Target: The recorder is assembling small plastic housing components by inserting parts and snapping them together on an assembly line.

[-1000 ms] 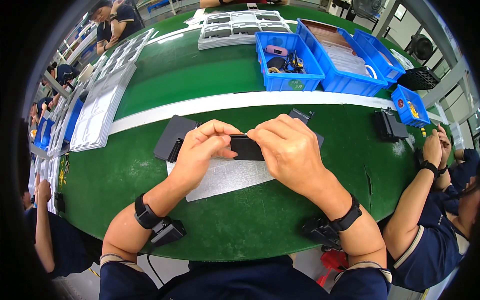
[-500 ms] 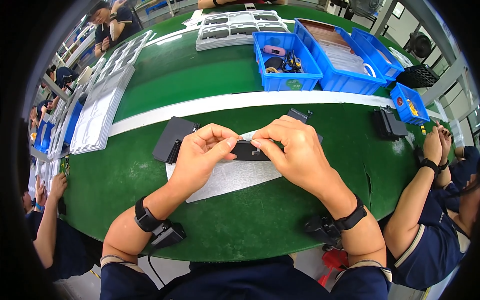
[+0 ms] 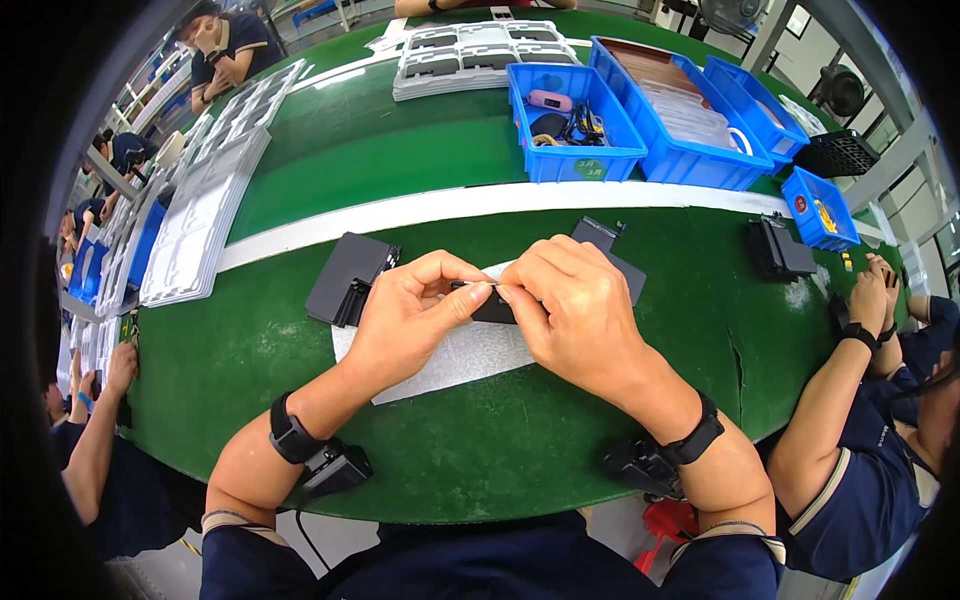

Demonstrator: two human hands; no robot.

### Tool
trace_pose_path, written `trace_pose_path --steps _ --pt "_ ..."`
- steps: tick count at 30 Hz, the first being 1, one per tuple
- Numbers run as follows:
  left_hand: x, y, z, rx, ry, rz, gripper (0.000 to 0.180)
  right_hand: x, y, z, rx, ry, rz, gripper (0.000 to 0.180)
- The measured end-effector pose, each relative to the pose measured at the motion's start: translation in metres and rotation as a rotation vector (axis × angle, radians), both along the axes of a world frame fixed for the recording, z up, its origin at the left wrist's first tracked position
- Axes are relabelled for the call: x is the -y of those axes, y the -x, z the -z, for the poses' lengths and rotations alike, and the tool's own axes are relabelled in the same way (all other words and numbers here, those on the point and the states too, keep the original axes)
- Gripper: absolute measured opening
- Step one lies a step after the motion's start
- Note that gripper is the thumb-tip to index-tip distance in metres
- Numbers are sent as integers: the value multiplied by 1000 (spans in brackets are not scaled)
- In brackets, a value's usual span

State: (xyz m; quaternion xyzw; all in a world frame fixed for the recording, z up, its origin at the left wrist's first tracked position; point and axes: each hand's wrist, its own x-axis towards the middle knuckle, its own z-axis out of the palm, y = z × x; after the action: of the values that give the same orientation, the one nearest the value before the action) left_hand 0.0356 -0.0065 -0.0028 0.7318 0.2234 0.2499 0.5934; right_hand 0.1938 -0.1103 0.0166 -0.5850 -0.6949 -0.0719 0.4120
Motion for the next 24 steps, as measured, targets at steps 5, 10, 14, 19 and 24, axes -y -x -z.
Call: trace_pose_path --steps 5,10,14,19,24 --pt "-1 4 -3 -15 44 25 15 2 -7 -4 -436 344 -114 11" --pt "-1 3 -3 2 216 32 15 -1 -12 10 -741 399 -144 16" --pt "-1 4 -2 6 185 -21 16 -2 -2 6 -451 307 101 15" --pt "2 1 -2 44 92 -93 16 -5 5 18 -218 56 72 14" --pt "2 1 -2 18 26 -99 17 -5 10 18 -162 27 67 14"
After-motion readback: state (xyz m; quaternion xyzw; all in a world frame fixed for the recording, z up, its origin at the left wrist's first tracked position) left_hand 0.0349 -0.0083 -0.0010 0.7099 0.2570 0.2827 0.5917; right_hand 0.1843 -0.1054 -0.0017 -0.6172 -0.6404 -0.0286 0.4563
